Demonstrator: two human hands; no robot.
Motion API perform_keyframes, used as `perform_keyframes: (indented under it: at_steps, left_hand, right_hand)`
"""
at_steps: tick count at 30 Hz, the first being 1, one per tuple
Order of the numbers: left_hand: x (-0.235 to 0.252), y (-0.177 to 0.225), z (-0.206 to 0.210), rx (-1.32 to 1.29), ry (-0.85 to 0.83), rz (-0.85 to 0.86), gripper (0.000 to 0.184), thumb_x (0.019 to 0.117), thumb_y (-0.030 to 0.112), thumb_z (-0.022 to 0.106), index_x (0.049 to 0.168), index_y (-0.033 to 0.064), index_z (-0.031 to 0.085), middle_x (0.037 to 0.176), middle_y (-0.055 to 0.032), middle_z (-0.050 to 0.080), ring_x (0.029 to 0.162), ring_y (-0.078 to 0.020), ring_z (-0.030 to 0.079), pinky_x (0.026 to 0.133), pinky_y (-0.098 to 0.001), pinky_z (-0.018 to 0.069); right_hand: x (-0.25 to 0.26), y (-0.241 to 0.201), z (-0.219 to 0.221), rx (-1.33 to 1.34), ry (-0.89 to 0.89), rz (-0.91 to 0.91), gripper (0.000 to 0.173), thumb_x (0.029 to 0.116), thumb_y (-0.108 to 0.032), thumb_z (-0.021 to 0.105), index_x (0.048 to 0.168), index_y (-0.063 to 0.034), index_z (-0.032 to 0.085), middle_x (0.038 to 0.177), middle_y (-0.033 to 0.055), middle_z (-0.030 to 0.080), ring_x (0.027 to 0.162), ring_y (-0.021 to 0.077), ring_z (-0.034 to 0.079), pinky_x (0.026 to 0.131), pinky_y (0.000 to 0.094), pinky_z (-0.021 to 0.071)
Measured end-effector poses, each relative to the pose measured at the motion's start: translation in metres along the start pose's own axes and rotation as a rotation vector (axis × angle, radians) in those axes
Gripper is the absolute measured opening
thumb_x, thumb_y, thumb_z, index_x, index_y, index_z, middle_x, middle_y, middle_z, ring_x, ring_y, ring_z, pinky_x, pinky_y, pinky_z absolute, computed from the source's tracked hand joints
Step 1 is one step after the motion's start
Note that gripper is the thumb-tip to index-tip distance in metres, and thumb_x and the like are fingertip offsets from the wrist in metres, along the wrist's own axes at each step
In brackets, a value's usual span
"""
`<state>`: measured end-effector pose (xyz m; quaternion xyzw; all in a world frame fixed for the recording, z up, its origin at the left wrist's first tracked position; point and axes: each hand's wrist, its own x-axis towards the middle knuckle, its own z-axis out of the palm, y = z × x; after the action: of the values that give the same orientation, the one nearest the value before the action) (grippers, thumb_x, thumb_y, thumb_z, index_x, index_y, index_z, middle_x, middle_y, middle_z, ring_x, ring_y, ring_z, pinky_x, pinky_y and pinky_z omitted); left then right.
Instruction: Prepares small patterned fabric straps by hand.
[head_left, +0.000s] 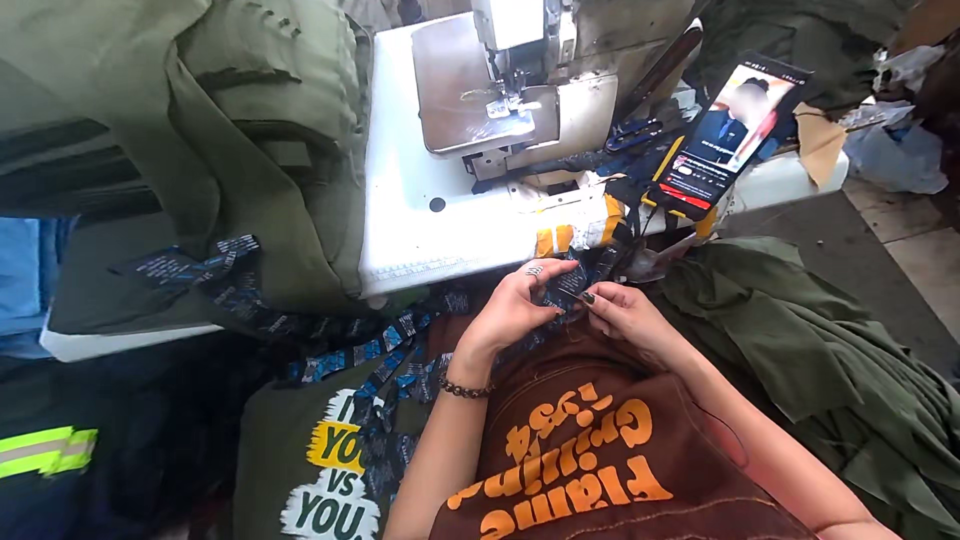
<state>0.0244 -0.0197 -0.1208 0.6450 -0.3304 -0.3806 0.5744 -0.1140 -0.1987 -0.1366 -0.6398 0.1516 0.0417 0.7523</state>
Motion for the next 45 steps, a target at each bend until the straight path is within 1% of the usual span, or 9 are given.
perform_keyframes:
  at_steps: [8,11,14,17,20,23,27,32,45]
  left_hand:
    - [0.002,-0.001,0.006,0.029,-0.030,-0.032,0.066,0.0782,-0.010,0.077,0.140,0.0098,0.062,0.142,-0.0043,0.058,0.111,-0.0114,0.064,0.092,-0.0292,0.0573]
    - [0.001,-0.001,0.004,0.033,0.012,-0.087,0.079,0.0773,-0.009,0.077,0.147,0.0194,0.056,0.139,-0.0038,0.057,0.084,-0.0081,0.064,0.073,-0.0260,0.0574]
    - [0.002,0.000,0.006,0.075,0.036,-0.119,0.093,0.0759,-0.008,0.078,0.155,0.0241,0.042,0.137,-0.0053,0.059,0.075,-0.0103,0.063,0.065,-0.0275,0.0552]
    - [0.002,0.004,0.011,0.069,0.035,-0.140,0.103,0.0753,-0.007,0.080,0.160,0.0236,0.029,0.134,-0.0075,0.059,0.077,-0.0141,0.066,0.067,-0.0305,0.0584]
    - [-0.003,0.007,0.007,0.053,-0.012,-0.128,0.106,0.0768,-0.007,0.079,0.161,0.0250,0.023,0.134,-0.0096,0.060,0.083,-0.0164,0.069,0.072,-0.0322,0.0602]
    - [-0.009,0.010,-0.001,0.015,-0.072,-0.097,0.085,0.0797,-0.006,0.077,0.154,0.0184,0.043,0.129,-0.0080,0.066,0.093,-0.0129,0.069,0.079,-0.0285,0.0587]
    - [-0.013,0.010,-0.008,0.065,-0.051,-0.086,0.040,0.0861,-0.004,0.073,0.124,0.0074,0.071,0.121,-0.0008,0.072,0.102,-0.0041,0.067,0.091,-0.0240,0.0554]
    - [-0.014,0.003,-0.016,-0.005,0.060,-0.085,0.051,0.0839,-0.009,0.072,0.131,0.0091,0.068,0.133,-0.0042,0.066,0.112,-0.0129,0.067,0.095,-0.0327,0.0578]
    - [-0.005,-0.003,-0.002,0.002,0.034,-0.044,0.067,0.0775,-0.013,0.075,0.139,0.0090,0.062,0.144,-0.0053,0.057,0.117,-0.0142,0.064,0.095,-0.0327,0.0576]
  right_hand:
    - [0.005,0.002,0.007,0.038,0.051,-0.008,0.016,0.1035,-0.015,0.057,0.093,-0.0060,0.065,0.062,-0.0069,0.054,0.050,-0.0004,0.046,0.048,0.0150,0.0372]
    - [0.004,0.004,0.005,0.012,0.058,0.000,0.019,0.1053,-0.015,0.054,0.095,-0.0048,0.065,0.061,-0.0076,0.053,0.049,-0.0010,0.045,0.047,0.0144,0.0364]
    - [0.003,0.004,0.005,-0.014,-0.003,0.081,0.021,0.1078,-0.023,0.048,0.105,-0.0071,0.062,0.063,-0.0094,0.050,0.049,-0.0016,0.042,0.046,0.0145,0.0345]
    - [0.003,0.002,0.009,-0.039,0.084,0.052,0.012,0.0949,-0.017,0.070,0.100,-0.0056,0.068,0.070,-0.0078,0.058,0.054,-0.0020,0.047,0.050,0.0152,0.0392]
    - [0.007,-0.007,0.003,-0.048,0.208,-0.002,0.006,0.0895,-0.011,0.073,0.092,-0.0071,0.069,0.068,-0.0072,0.060,0.050,-0.0026,0.046,0.046,0.0149,0.0383]
    - [0.012,-0.016,-0.008,0.002,0.222,0.065,0.007,0.0933,-0.010,0.070,0.095,-0.0062,0.065,0.061,-0.0062,0.053,0.044,-0.0011,0.038,0.042,0.0156,0.0329]
    - [0.020,-0.011,-0.013,-0.009,0.106,0.139,0.010,0.0998,-0.015,0.065,0.105,-0.0062,0.065,0.060,-0.0076,0.049,0.044,-0.0007,0.038,0.042,0.0155,0.0331]
    - [0.015,0.002,-0.019,-0.064,-0.050,0.105,0.041,0.1105,-0.032,0.033,0.124,-0.0052,0.061,0.067,-0.0075,0.052,0.049,0.0003,0.041,0.045,0.0158,0.0339]
    - [-0.002,0.006,-0.001,-0.020,-0.100,0.114,0.027,0.1076,-0.021,0.046,0.110,-0.0054,0.067,0.064,-0.0087,0.054,0.049,-0.0017,0.043,0.046,0.0140,0.0343]
